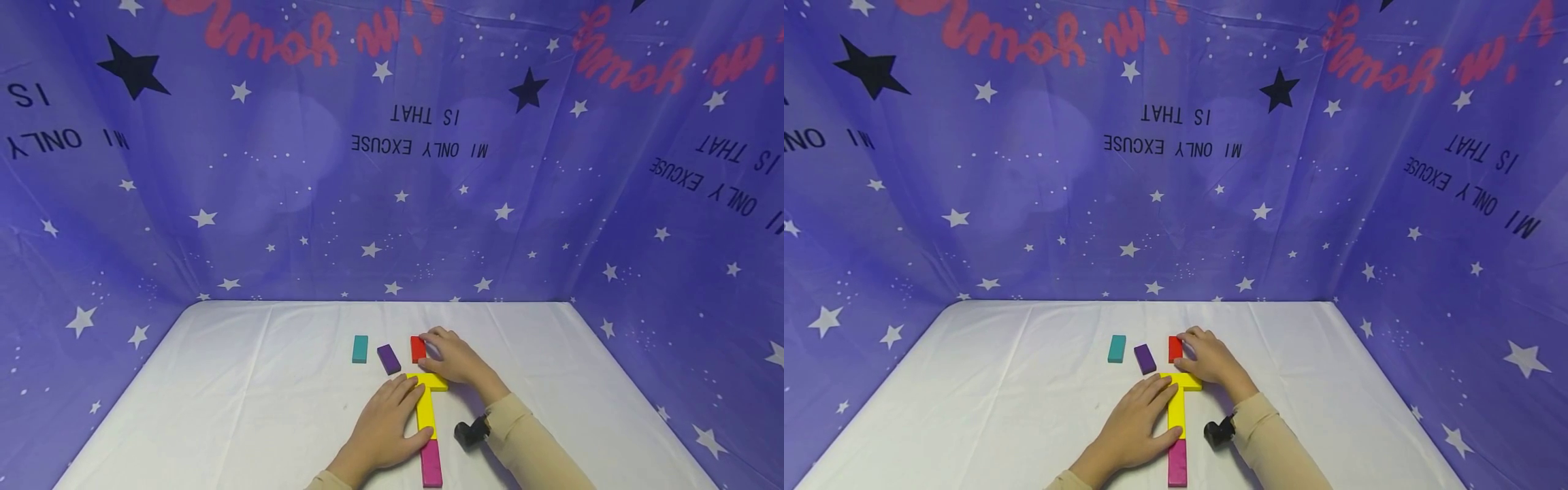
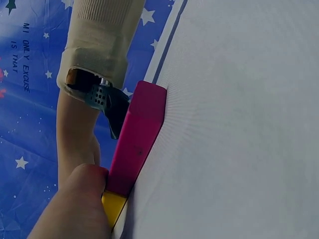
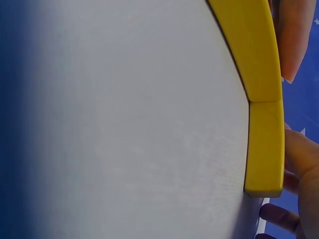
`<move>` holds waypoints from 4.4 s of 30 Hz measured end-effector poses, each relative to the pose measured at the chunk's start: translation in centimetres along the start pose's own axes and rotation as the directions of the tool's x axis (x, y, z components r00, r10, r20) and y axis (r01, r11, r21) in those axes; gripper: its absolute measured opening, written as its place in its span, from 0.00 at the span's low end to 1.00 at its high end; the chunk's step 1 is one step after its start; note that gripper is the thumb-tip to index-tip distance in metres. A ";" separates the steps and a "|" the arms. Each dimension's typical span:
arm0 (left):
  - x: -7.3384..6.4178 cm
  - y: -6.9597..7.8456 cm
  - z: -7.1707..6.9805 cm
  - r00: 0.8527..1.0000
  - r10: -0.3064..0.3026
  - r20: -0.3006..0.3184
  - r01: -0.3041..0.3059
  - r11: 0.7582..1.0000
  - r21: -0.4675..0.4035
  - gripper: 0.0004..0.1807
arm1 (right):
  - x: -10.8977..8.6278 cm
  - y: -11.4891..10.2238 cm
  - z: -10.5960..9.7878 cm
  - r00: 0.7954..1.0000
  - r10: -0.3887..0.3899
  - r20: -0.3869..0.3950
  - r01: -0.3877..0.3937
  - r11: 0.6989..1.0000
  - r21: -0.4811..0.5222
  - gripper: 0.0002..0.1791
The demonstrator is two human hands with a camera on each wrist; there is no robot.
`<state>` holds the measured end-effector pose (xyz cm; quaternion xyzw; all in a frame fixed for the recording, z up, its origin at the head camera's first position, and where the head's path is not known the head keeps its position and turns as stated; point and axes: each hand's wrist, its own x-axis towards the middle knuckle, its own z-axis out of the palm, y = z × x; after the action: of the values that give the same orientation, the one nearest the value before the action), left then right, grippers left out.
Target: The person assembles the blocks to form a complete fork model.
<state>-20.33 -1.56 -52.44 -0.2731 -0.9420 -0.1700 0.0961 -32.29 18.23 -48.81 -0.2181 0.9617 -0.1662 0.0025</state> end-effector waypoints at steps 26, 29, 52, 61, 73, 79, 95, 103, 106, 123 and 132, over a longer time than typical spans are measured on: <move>0.0 0.0 0.3 1.000 0.003 -0.008 -0.003 1.000 0.008 0.40 | 0.3 0.3 0.1 0.997 -0.045 0.059 0.044 0.999 0.018 0.34; 0.0 0.0 0.3 1.000 -0.003 0.000 0.003 1.000 0.002 0.40 | 0.3 0.4 0.2 0.998 -0.047 0.052 0.046 0.999 0.028 0.33; 0.0 0.0 0.3 0.999 0.015 -0.034 -0.015 1.000 0.022 0.39 | -2.0 2.5 -0.2 0.999 -0.020 -0.028 0.022 0.998 0.055 0.33; 0.0 0.0 0.3 1.000 0.002 -0.015 -0.002 1.000 0.018 0.39 | -3.0 2.9 -0.5 0.999 -0.022 -0.035 0.023 0.999 0.042 0.32; 0.0 0.0 0.3 1.000 0.005 -0.011 -0.005 1.000 0.008 0.39 | -3.9 3.5 -0.5 0.999 -0.020 -0.042 0.023 0.998 0.054 0.33; -0.1 0.0 0.2 1.000 0.010 -0.021 -0.009 1.000 0.007 0.39 | -4.1 3.6 -0.4 0.999 -0.020 -0.034 0.022 0.998 0.051 0.32; 0.0 0.1 0.1 1.000 0.009 -0.015 -0.009 1.000 0.014 0.39 | -4.2 3.7 -0.5 1.000 -0.017 -0.020 0.018 0.999 0.041 0.32; -0.1 0.0 0.1 1.000 0.010 -0.014 -0.010 1.000 0.008 0.39 | -4.3 3.6 -0.5 1.000 -0.024 -0.016 0.024 0.999 0.034 0.32; -0.1 0.0 0.2 1.000 0.009 -0.015 -0.009 1.000 0.009 0.39 | -4.5 3.6 -0.5 0.999 -0.031 -0.016 0.032 0.999 0.036 0.32; 0.0 0.1 0.2 1.000 0.015 -0.020 -0.015 1.000 0.026 0.39 | -4.9 3.5 -0.5 0.995 -0.087 -0.039 0.088 0.996 0.026 0.31; 0.1 0.1 0.2 1.000 0.005 -0.003 -0.005 1.000 0.024 0.39 | -4.9 3.6 -0.6 0.995 -0.089 -0.039 0.090 0.996 0.026 0.31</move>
<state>-20.36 -1.36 -52.62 -0.2743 -0.9430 -0.1591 0.1010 -29.39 23.50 -49.75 -0.2579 0.9484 -0.1836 -0.0199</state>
